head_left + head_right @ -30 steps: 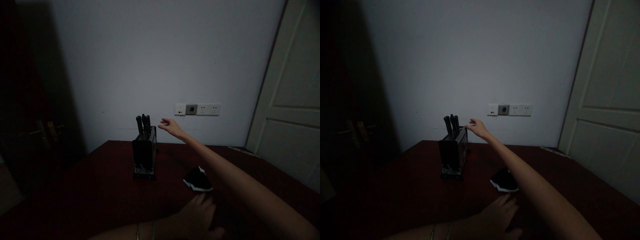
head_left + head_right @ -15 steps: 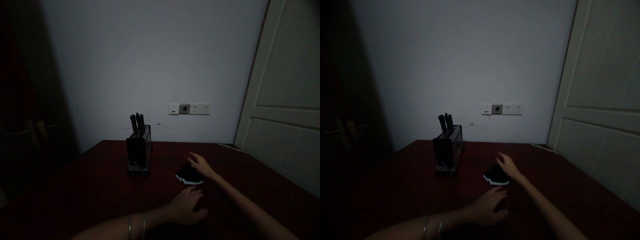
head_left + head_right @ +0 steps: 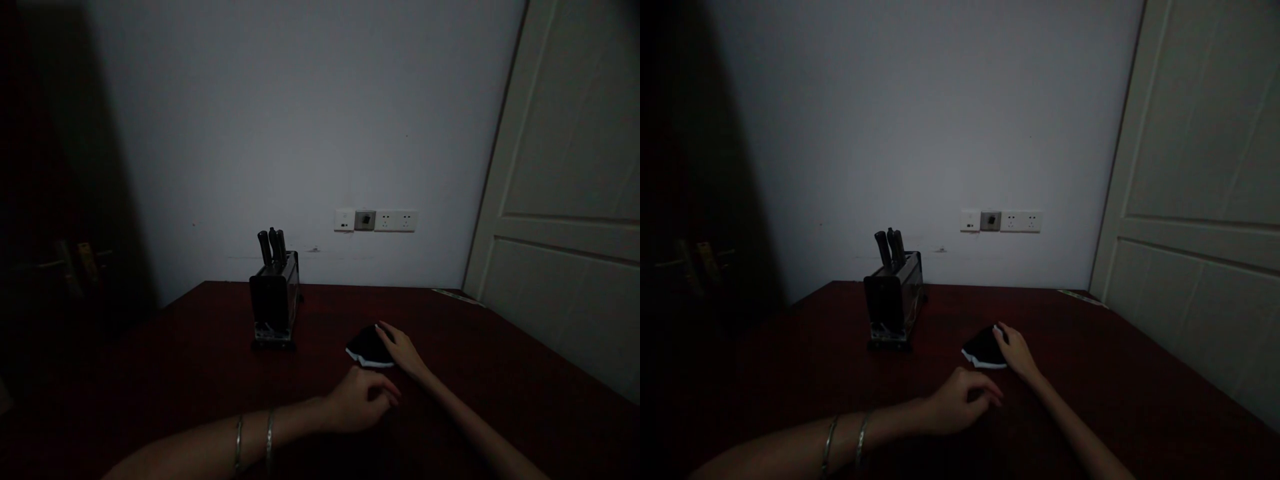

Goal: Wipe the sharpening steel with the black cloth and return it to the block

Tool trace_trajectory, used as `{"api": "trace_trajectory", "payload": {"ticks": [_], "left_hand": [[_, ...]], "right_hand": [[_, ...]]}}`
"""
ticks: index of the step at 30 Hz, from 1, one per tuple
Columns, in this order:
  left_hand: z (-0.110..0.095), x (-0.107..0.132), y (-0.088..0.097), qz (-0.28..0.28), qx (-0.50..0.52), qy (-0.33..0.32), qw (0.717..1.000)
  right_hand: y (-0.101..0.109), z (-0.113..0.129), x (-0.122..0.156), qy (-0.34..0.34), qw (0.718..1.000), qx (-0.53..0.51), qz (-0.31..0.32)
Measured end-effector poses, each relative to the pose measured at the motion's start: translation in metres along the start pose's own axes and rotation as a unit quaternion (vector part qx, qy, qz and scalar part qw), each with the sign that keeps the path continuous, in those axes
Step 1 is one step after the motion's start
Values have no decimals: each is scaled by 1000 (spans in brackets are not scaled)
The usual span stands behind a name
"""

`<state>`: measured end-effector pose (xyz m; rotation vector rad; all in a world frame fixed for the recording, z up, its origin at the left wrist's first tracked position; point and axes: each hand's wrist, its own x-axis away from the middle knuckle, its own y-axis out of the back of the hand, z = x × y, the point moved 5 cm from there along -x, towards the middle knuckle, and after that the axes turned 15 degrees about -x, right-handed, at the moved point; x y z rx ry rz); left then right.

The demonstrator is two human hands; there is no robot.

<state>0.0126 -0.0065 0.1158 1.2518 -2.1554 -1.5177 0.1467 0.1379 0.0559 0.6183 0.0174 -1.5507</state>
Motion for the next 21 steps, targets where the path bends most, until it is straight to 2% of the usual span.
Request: {"api": "trace_trajectory", "payload": {"ticks": [1,3,5,6,9,11,12,14,16,19,21], "left_hand": [[-13,1,16,-11,-24,-37,999],[-39,1,58,-57,-62,-109,990],[-60,-3,113,-123,-93,-159,975],[-65,-6,142,-158,-123,-165,966],[-59,-20,235,-309,-216,-112,919],[-38,-29,291,-386,-264,-51,883],[-23,-34,315,-395,-284,-15,873],[10,-44,352,-364,-325,60,871],[43,-53,374,-276,-353,115,887],[86,-62,382,-98,-354,144,919],[107,-65,381,-29,-338,158,927]], "right_hand": [[1,1,0,-4,1000,-2,1],[2,4,0,-11,1000,-7,3],[2,4,0,-18,1000,-12,7],[3,4,0,-22,1000,-14,7],[6,1,-1,-39,999,-15,-7],[8,-1,-2,-48,999,-17,-17],[9,-2,-2,-50,998,-18,-20],[9,-2,-2,-50,998,-21,-22],[10,-3,-3,-49,998,-24,-23],[10,-4,-3,-48,998,-29,-25],[11,-5,-3,-47,998,-31,-27]]}}
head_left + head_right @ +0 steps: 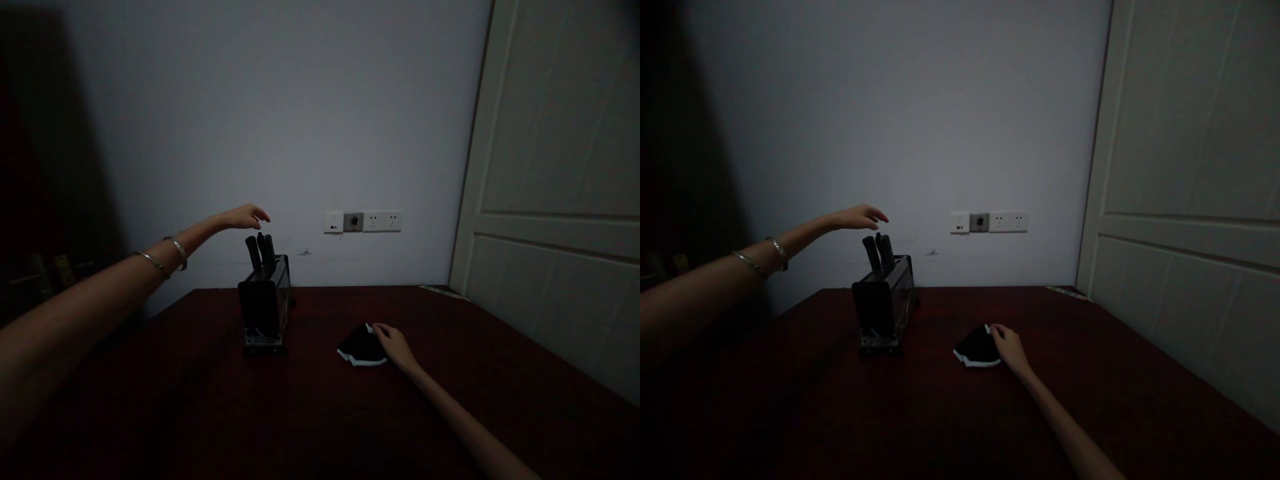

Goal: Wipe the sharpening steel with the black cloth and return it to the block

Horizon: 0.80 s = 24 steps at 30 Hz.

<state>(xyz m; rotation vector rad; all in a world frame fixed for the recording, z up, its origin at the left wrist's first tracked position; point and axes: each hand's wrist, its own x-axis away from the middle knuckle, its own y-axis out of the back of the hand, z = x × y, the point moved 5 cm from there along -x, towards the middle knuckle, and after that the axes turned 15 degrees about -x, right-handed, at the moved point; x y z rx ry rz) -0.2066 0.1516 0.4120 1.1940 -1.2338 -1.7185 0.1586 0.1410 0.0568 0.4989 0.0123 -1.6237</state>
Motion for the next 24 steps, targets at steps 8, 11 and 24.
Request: {"api": "trace_trajectory", "payload": {"ticks": [8,11,24], "left_hand": [[15,-13,-25,100,85,16,991],[11,-11,-24,111,125,10,986],[1,-1,-40,215,66,-7,974]], "right_hand": [[1,2,0,3,1000,-6,-5],[2,2,0,2,1000,-8,-4],[2,-4,-2,0,1000,-16,-1]]}}
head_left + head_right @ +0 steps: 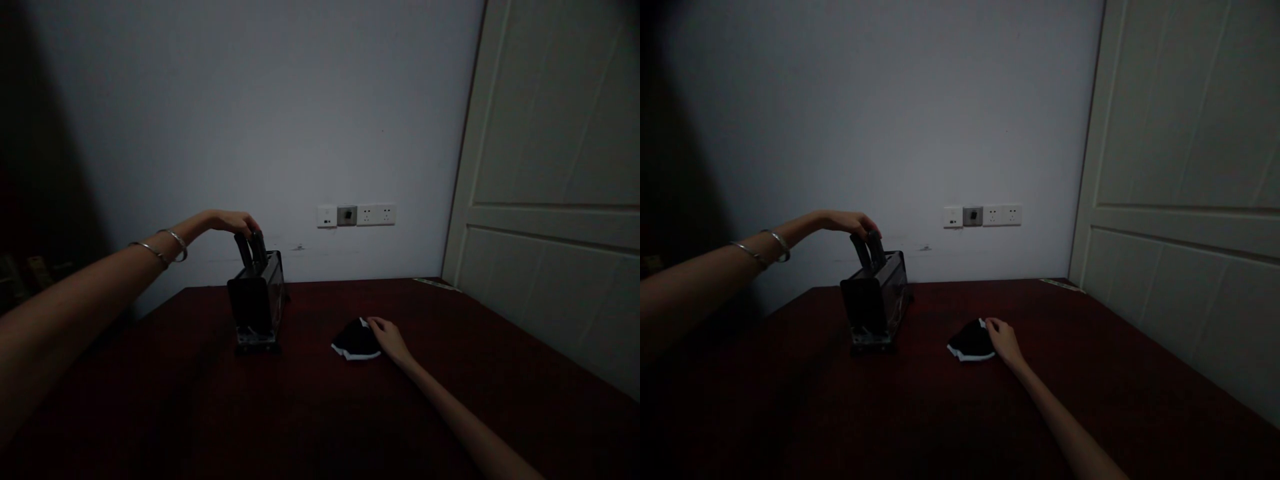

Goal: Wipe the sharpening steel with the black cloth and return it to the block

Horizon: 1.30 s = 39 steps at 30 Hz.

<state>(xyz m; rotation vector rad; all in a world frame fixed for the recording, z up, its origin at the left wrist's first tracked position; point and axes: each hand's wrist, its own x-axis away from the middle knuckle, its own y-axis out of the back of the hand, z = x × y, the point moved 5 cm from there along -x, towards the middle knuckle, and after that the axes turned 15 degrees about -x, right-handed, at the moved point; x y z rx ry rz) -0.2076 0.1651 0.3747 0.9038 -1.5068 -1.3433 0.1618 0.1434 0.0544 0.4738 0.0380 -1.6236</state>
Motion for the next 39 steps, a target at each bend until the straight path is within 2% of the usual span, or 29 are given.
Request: {"api": "trace_trajectory", "payload": {"ticks": [8,13,21,27,39], "left_hand": [[9,-14,-7,4,-16,0,1000],[9,-16,-4,-4,-42,-8,999],[8,-24,3,29,-108,-18,994],[10,-32,12,40,-122,-29,991],[10,-30,42,63,-90,14,994]], "right_hand": [[-1,-1,0,3,1000,5,5],[0,0,0,3,1000,5,4],[0,2,0,3,1000,-1,-7],[1,2,1,1,1000,-14,-17],[3,-3,-1,0,999,-40,-28]]}}
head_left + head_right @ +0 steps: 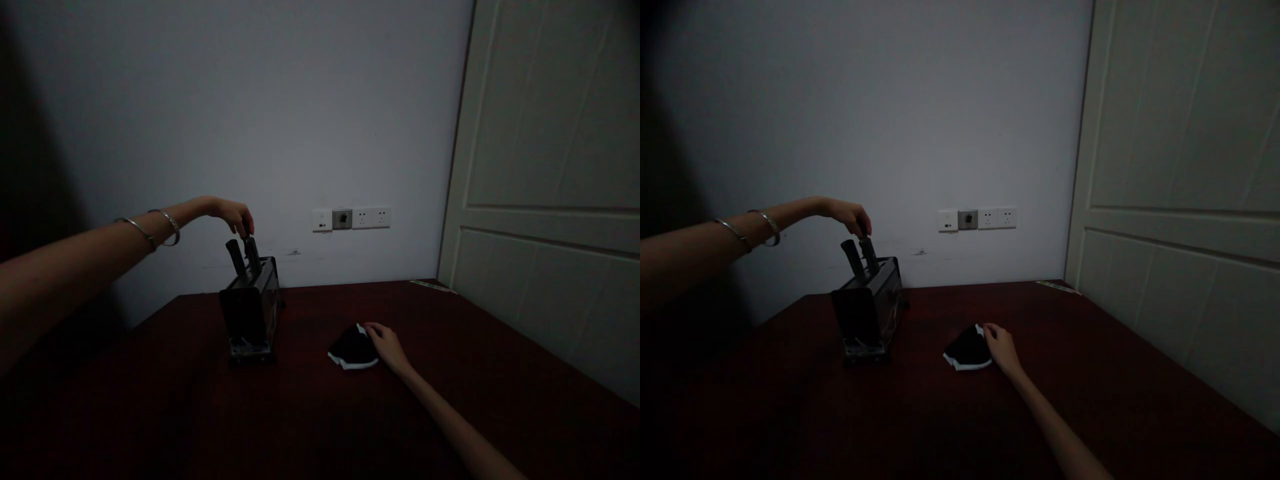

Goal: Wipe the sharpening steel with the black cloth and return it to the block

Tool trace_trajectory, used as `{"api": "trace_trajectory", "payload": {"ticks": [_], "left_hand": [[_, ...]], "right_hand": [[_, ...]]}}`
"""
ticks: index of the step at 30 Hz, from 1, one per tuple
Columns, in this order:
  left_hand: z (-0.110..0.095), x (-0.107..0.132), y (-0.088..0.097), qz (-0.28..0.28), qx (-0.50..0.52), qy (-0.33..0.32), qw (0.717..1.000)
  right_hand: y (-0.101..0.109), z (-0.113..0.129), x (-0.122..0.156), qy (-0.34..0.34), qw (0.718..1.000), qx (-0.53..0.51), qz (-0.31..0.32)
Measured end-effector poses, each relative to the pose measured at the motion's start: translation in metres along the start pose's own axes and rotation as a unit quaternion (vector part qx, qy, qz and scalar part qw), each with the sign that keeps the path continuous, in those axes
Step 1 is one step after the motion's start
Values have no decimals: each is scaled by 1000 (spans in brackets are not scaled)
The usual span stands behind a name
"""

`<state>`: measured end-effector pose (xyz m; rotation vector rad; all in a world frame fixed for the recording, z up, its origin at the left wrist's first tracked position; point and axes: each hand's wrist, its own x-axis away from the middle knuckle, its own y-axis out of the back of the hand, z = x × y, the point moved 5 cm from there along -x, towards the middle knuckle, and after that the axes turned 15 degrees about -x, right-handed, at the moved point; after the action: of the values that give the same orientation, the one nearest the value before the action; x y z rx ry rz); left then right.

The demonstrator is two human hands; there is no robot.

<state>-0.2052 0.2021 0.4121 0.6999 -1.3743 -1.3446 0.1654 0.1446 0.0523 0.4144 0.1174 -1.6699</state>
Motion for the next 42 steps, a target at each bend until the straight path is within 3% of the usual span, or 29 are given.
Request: {"api": "trace_trajectory", "payload": {"ticks": [26,42], "left_hand": [[6,24,60,-10,-51,22,998],[4,45,105,-53,-38,50,997]], "right_hand": [[1,0,1,-11,1000,-6,-2],[1,0,0,-8,1000,-8,-6]]}}
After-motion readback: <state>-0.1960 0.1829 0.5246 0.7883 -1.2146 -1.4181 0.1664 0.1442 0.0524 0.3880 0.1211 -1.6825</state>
